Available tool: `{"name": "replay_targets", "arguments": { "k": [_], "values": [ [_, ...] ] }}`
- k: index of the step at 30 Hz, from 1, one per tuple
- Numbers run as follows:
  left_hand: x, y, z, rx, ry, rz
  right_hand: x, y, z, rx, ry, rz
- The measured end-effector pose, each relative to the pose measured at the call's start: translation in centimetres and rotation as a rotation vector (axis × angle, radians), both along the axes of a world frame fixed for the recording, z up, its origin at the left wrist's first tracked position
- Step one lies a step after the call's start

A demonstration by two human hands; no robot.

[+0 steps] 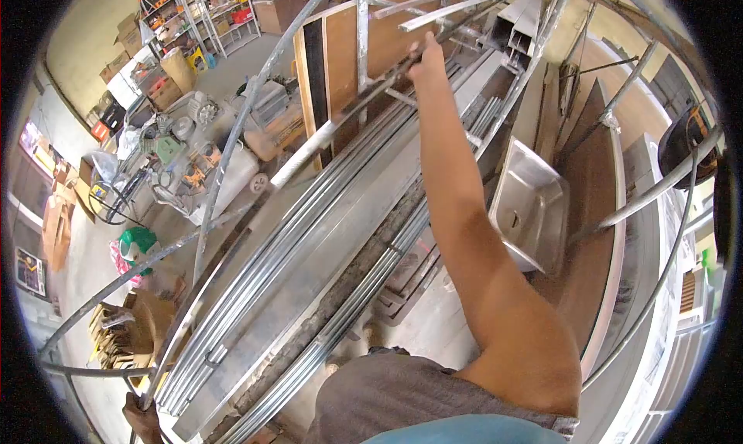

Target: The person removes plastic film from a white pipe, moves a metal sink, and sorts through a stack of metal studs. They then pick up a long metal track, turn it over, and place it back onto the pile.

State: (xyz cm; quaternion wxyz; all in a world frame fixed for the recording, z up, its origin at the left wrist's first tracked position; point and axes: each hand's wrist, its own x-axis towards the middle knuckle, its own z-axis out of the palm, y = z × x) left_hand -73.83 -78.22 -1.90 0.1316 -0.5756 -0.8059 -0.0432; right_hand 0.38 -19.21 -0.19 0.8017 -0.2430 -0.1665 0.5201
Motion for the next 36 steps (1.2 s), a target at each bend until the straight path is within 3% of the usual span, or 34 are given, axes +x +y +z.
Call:
{"name": "replay_targets", "arguments": {
  "k": [1,2,3,4,5,6,7,8,9,10,11,12,14,17,19,20,21,22,23,24,25,27,28,30,31,33,35,36],
  "values": [
    [1.5,0.8,-0.4,0.012,0.11,-0.081,-0.5,-1.9,-0.8,0.04,-0.074,0.038],
    [-3.9,1.3,-6.1,0.276,-0.72,0.124,-2.2,-4.0,-1.6,0.055,-0.135,0.076],
    [8.0,4.9,-0.9,0.179,-0.303,0.054,-4.8,-7.0,-1.9,0.068,-0.198,0.127],
    [7.4,6.7,-1.9,0.159,-0.184,-0.268,-7.4,-11.0,-2.2,0.027,-0.192,0.213],
    [14.5,10.6,0.0,0.275,-0.642,-0.13,-11.6,-14.9,-2.9,-0.024,-0.18,0.351],
    [18.9,12.7,2.5,0.122,-0.6,-0.014,-13.6,-17.1,-6.4,0.195,-1.156,0.295],
    [18.0,13.6,0.0,0.191,-0.438,-0.149,-15.3,-19.5,-9.8,0.462,-1.934,-0.201],
    [18.9,15.2,-0.8,-0.037,-0.456,-0.066,-18.6,-22.6,-10.0,0.468,-1.821,-0.01],
    [20.1,17.0,-1.7,-0.277,-0.45,0.004,-21.5,-25.5,-8.3,0.608,-1.989,-0.02],
    [22.1,19.0,-2.2,-0.003,-0.437,-0.234,-24.0,-27.4,-7.8,0.543,-1.666,0.376],
    [24.2,21.2,-2.8,0.241,-0.358,-0.475,-26.3,-28.3,-8.0,0.17,-1.122,0.691],
    [26.2,21.7,-1.6,0.259,-0.316,-0.468,-28.8,-28.9,-8.4,-0.182,-0.455,0.715],
    [28.3,22.7,-0.8,0.259,-0.367,-0.498,-29.7,-28.9,-6.5,-0.051,-0.444,0.617],
    [25.9,21.7,-0.5,0.258,-0.355,-0.473,-27.0,-24.3,-6.9,-0.079,-0.346,0.486],
    [21.4,18.4,-0.2,0.097,-0.318,-0.368,-22.7,-19.2,-8.2,0.01,-1.075,0.097],
    [18.3,15.7,-0.6,0.189,-0.206,-0.328,-20.6,-16.5,-8.8,0.038,-1.391,-0.154],
    [13.6,13.3,-2.9,0.13,-0.05,-0.268,-18.3,-13.7,-9.0,0.079,-1.568,-0.366],
    [11.8,9.2,1.2,-0.216,-0.251,0.034,-16.5,-11.2,-9.2,0.078,-1.623,-0.451],
    [6.3,5.0,-1.0,-0.072,-0.364,0.266,-13.4,-8.9,-9.3,0.04,-1.628,-0.506],
    [0.9,1.0,-3.2,0.118,-0.478,0.48,-10.5,-7.0,-9.3,-0.02,-1.554,-0.506],
    [-3.0,-1.8,-3.7,0.132,-0.434,0.444,-7.9,-5.6,-9.4,-0.076,-1.343,-0.46],
    [-6.2,-6.6,-3.3,0.066,-0.137,0.309,-5.6,-4.3,-7.8,-0.038,-0.363,-0.32],
    [-7.9,-8.3,-3.0,0.007,0.073,0.277,-5.6,-4.3,-6.0,-0.016,-0.149,-0.321],
    [-6.9,-10.8,-1.1,-0.122,0.444,0.333,-8.2,-7.3,-3.6,0.027,-0.107,-0.225],
    [-9.7,-12.3,-3.3,0.005,0.355,0.154,-9.4,-8.9,-2.8,0.045,-0.136,-0.162],
    [-4.1,-8.8,-2.8,0.169,0.364,0.154,-13.0,-13.1,-2.4,-0.054,-0.202,-0.072],
    [-3.2,-8.1,-4.6,0.06,0.22,0.248,-18.0,-18.5,-2.1,-0.132,-0.327,-0.055],
    [-3.5,-7.9,-6.4,0.047,0.155,0.184,-19.3,-20.1,-4.4,-0.209,-0.369,0.001]
  ]
}}
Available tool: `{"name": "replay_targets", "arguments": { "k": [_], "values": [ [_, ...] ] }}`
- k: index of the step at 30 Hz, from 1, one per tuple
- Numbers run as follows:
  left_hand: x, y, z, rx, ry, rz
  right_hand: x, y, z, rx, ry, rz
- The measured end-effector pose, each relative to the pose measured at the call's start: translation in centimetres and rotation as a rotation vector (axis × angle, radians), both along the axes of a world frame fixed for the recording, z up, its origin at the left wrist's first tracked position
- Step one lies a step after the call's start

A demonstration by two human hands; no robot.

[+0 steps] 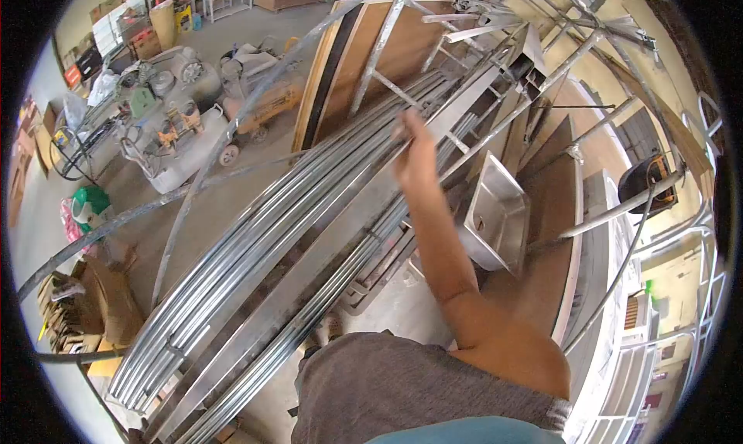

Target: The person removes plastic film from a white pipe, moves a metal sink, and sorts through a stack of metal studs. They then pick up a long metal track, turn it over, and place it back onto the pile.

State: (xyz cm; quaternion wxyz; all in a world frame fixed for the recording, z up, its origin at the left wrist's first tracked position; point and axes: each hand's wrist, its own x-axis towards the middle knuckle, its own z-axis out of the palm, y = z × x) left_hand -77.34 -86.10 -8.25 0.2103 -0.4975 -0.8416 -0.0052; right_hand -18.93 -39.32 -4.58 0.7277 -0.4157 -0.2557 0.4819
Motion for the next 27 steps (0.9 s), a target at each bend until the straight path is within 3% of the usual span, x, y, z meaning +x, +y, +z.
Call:
{"name": "replay_targets", "arguments": {
  "k": [1,3,5,10,15,18,22,25,27],
  "values": [
    [1.6,1.7,0.5,-0.266,-0.058,0.222,-1.0,-0.9,-2.2,-0.096,-0.033,0.043],
    [0.8,2.1,-2.3,-0.252,-0.3,0.077,-3.6,-4.1,-4.7,-0.022,-0.05,0.259],
    [4.7,6.2,-0.4,-0.364,-0.4,0.14,-6.6,-6.8,-4.6,0.025,-0.102,0.294],
    [10.4,11.7,2.0,-0.155,-0.977,-0.4,-6.8,-6.7,-5.1,0.024,-0.123,0.165],
    [10.1,12.7,1.9,-0.334,-0.82,-0.53,-2.0,-0.5,-2.3,0.001,-0.065,-0.057],
    [11.6,13.8,4.6,-0.133,-0.744,-0.847,3.4,4.8,-0.4,0.054,-0.02,-0.162],
    [15.0,17.4,9.9,-0.453,-0.803,-0.715,9.1,10.0,1.6,0.093,-0.099,-0.192],
    [15.4,20.8,9.8,-0.376,-0.663,-0.908,9.1,9.7,3.2,0.024,-0.041,-0.216],
    [17.8,23.2,10.8,-0.424,-0.733,-0.831,7.2,8.0,2.6,-0.026,-0.179,-0.191]
  ]
}}
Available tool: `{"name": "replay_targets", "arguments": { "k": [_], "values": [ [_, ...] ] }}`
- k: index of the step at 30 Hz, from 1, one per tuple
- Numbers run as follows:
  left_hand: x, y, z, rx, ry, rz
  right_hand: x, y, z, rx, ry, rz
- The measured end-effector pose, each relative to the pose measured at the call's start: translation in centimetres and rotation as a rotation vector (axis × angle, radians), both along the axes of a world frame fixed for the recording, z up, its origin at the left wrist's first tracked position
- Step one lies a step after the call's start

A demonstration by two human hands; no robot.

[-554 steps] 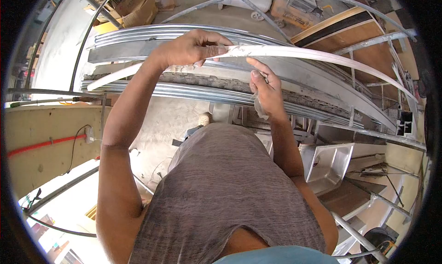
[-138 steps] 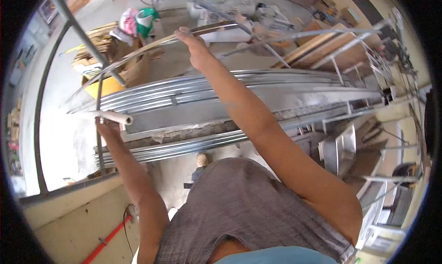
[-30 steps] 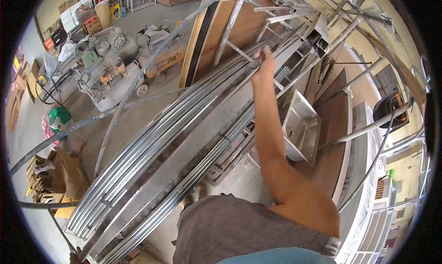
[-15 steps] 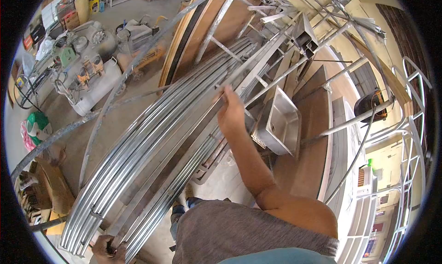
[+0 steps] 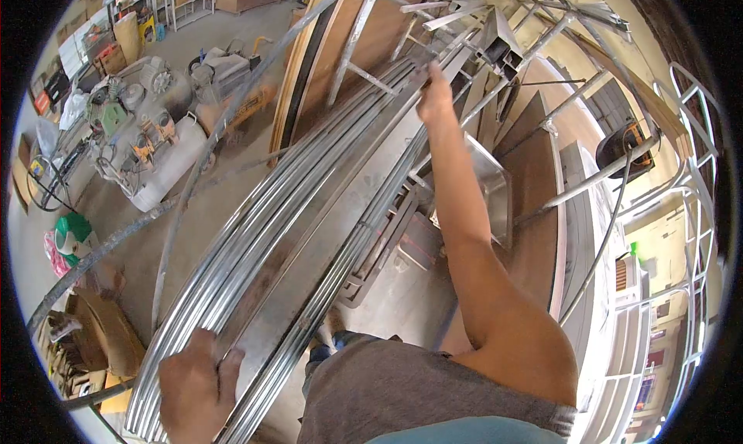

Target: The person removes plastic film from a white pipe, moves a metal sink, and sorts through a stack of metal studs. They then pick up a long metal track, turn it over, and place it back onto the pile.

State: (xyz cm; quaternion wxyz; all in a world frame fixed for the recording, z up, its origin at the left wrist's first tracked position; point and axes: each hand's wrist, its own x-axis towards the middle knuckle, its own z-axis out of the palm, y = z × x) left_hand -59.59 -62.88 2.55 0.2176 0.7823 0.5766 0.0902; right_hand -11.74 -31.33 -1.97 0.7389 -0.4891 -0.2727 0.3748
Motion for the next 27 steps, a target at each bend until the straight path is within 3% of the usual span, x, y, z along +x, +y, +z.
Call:
{"name": "replay_targets", "arguments": {
  "k": [1,2,4,7,12,15,18,19,22,24,27],
  "values": [
    [1.3,1.2,0.5,-0.097,-0.025,0.062,-0.4,-1.0,-1.4,-0.049,-0.101,0.054],
    [2.1,2.4,0.7,-0.09,-0.027,0.057,-0.6,-1.6,-3.2,-0.091,-0.198,-0.036],
    [3.6,4.6,0.6,-0.257,0.001,-0.088,-1.6,-6.0,-5.0,-0.108,-0.302,0.144],
    [6.8,8.3,-2.0,-0.166,0.015,-0.185,-1.6,-10.8,-8.8,-0.11,-0.451,0.194],
    [11.9,14.2,-7.0,-0.03,-0.098,-0.274,0.9,-15.7,-11.8,-0.392,-0.376,-0.004],
    [15.2,16.1,-8.2,-0.043,-0.178,-0.261,5.5,-16.4,-13.1,-0.279,-0.499,-0.115],
    [18.9,17.5,-8.5,-0.032,-0.31,-0.252,7.3,-17.5,-9.5,-0.314,-0.487,-0.21],
    [20.3,18.0,-8.6,-0.022,-0.387,-0.244,9.2,-17.0,-10.0,-0.208,-0.467,-0.237],
    [25.1,19.4,-8.8,0.05,-0.44,-0.223,13.3,-17.8,-7.9,-0.279,-0.607,-0.362],
    [28.1,20.8,-8.2,0.028,-0.431,-0.228,15.1,-17.5,-6.2,-0.25,-0.529,-0.403],
    [32.1,24.3,-8.2,0.064,-0.404,-0.22,21.2,-16.4,-4.4,-0.168,-0.614,-0.446]
  ]
}}
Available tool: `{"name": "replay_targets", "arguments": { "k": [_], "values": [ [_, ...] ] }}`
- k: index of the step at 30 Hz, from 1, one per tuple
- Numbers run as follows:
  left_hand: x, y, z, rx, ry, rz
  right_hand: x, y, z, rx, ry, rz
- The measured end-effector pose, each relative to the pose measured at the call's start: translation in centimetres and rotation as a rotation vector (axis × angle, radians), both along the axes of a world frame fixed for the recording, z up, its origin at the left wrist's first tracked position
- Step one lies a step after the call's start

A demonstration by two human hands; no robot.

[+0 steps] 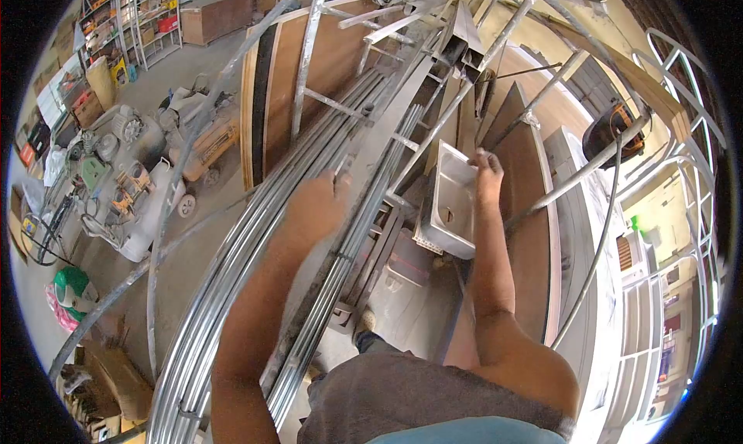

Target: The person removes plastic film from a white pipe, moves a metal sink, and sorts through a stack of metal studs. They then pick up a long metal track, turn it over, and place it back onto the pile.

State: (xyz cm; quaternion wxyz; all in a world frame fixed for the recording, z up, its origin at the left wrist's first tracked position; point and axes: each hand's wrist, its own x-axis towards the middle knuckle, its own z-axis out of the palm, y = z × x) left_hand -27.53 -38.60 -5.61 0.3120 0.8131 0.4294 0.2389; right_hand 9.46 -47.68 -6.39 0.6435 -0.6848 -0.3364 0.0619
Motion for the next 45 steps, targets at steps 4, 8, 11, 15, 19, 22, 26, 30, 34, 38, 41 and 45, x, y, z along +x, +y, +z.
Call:
{"name": "replay_targets", "arguments": {
  "k": [4,8,11,15,19,22,26,30,34,38,41,45],
  "values": [
    [4.0,5.5,0.8,0.106,0.001,0.047,8.1,4.9,3.2,0.187,-0.142,0.001],
    [8.7,9.5,3.1,0.084,-0.015,0.051,13.5,11.1,9.5,0.189,-0.357,-0.193],
    [12.1,12.0,4.6,0.097,-0.022,0.057,17.2,16.7,13.0,0.312,-0.316,-0.195],
    [14.7,13.6,6.7,0.119,-0.032,0.044,18.2,21.7,16.4,0.222,-0.221,-0.116],
    [16.4,15.9,6.9,0.17,-0.032,-0.012,21.1,24.8,16.3,0.28,-0.231,-0.204],
    [18.4,16.3,7.7,0.181,-0.064,-0.019,22.0,26.3,14.5,0.278,-0.26,-0.137],
    [22.0,18.6,8.6,0.188,-0.044,0.025,22.6,28.8,13.2,0.349,-0.303,-0.243],
    [24.2,20.8,9.5,0.137,-0.008,-0.02,25.0,29.0,12.6,0.34,-0.253,-0.178],
    [25.4,22.2,9.9,0.119,0.047,-0.058,25.2,28.9,11.6,0.398,-0.157,-0.086],
    [25.8,22.7,11.3,0.232,0.159,-0.143,26.5,29.2,11.2,0.465,-0.093,-0.002],
    [27.5,24.6,10.6,0.198,0.107,-0.112,26.5,29.3,11.3,0.474,-0.109,0.019],
    [30.8,27.6,9.8,0.366,0.203,-0.18,24.6,29.3,12.3,0.53,-0.058,0.092]
  ]
}}
